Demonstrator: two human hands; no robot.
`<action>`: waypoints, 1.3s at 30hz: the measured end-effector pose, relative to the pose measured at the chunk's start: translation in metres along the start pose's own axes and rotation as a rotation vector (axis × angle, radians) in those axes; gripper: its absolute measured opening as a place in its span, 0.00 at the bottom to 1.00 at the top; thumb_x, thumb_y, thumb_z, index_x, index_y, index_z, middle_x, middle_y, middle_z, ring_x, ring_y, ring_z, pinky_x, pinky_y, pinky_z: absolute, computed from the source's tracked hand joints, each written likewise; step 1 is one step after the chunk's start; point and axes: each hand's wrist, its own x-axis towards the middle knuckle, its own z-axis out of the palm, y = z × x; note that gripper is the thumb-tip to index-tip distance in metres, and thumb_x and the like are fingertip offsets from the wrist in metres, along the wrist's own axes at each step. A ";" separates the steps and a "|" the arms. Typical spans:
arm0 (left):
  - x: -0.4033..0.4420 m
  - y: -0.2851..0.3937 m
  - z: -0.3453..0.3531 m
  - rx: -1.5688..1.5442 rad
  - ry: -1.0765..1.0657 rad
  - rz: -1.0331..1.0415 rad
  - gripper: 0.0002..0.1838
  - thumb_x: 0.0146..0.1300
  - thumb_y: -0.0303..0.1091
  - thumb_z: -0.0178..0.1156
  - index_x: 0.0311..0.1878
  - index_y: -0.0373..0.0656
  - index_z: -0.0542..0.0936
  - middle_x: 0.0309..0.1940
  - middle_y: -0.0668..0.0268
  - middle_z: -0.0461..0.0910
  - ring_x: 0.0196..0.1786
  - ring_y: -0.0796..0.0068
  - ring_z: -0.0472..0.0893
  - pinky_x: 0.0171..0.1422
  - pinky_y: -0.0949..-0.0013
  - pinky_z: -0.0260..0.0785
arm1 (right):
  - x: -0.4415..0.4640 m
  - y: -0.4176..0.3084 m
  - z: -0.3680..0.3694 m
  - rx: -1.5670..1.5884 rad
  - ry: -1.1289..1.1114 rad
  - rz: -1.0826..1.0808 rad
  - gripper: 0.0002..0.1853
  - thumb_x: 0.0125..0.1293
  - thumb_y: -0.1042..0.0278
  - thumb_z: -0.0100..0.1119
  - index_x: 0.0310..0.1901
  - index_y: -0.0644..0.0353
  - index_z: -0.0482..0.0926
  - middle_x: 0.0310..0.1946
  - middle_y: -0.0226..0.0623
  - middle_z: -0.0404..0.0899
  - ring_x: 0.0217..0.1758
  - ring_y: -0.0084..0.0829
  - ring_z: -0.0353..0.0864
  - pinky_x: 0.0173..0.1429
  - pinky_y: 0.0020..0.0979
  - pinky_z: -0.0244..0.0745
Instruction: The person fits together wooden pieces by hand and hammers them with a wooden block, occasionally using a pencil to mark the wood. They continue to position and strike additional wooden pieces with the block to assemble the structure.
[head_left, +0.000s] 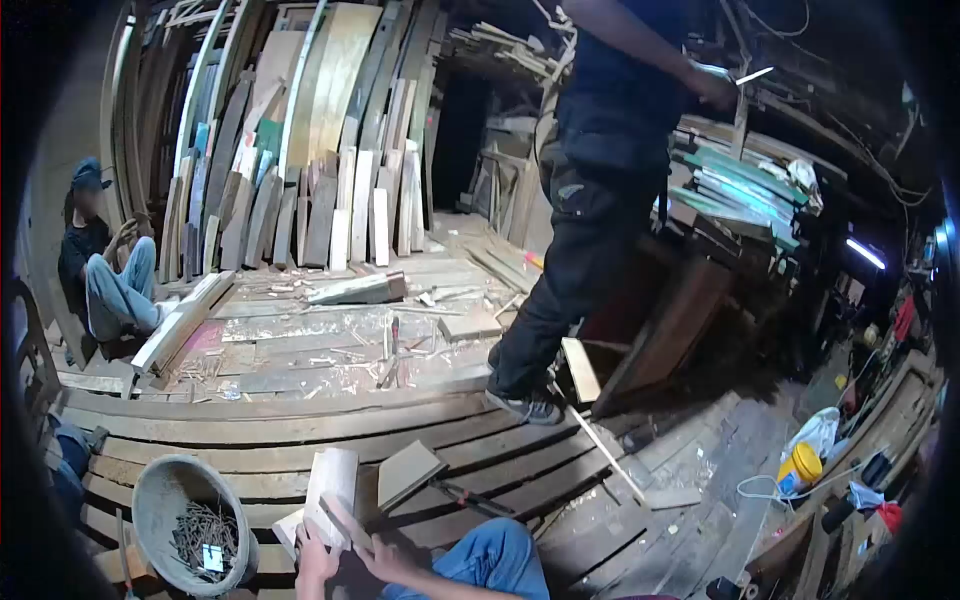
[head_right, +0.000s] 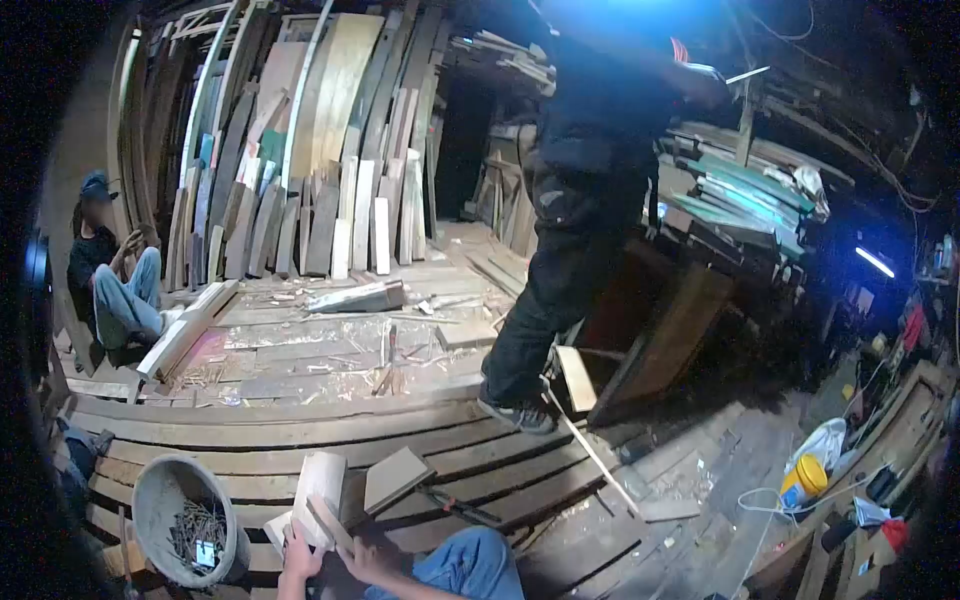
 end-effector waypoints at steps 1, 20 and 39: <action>0.003 -0.002 0.002 0.005 -0.041 -0.013 0.58 0.56 0.43 0.72 0.77 0.28 0.44 0.73 0.36 0.52 0.75 0.35 0.57 0.78 0.46 0.53 | -0.007 0.000 0.005 0.005 -0.033 0.009 0.31 0.70 0.38 0.52 0.51 0.66 0.73 0.31 0.67 0.82 0.37 0.65 0.84 0.42 0.62 0.79; 0.009 0.024 0.008 0.121 -0.002 -0.118 0.78 0.30 0.55 0.82 0.78 0.29 0.42 0.69 0.36 0.56 0.73 0.35 0.56 0.78 0.40 0.48 | 0.001 -0.003 0.000 -0.010 -0.099 0.099 0.31 0.70 0.39 0.52 0.53 0.66 0.71 0.33 0.67 0.82 0.37 0.65 0.84 0.43 0.61 0.79; 0.009 0.039 -0.001 0.208 0.003 -0.110 0.72 0.37 0.48 0.79 0.78 0.33 0.41 0.68 0.38 0.57 0.70 0.34 0.59 0.74 0.36 0.52 | -0.033 -0.037 -0.043 -0.073 -0.188 0.237 0.29 0.74 0.45 0.49 0.53 0.70 0.68 0.34 0.70 0.81 0.42 0.69 0.82 0.47 0.62 0.76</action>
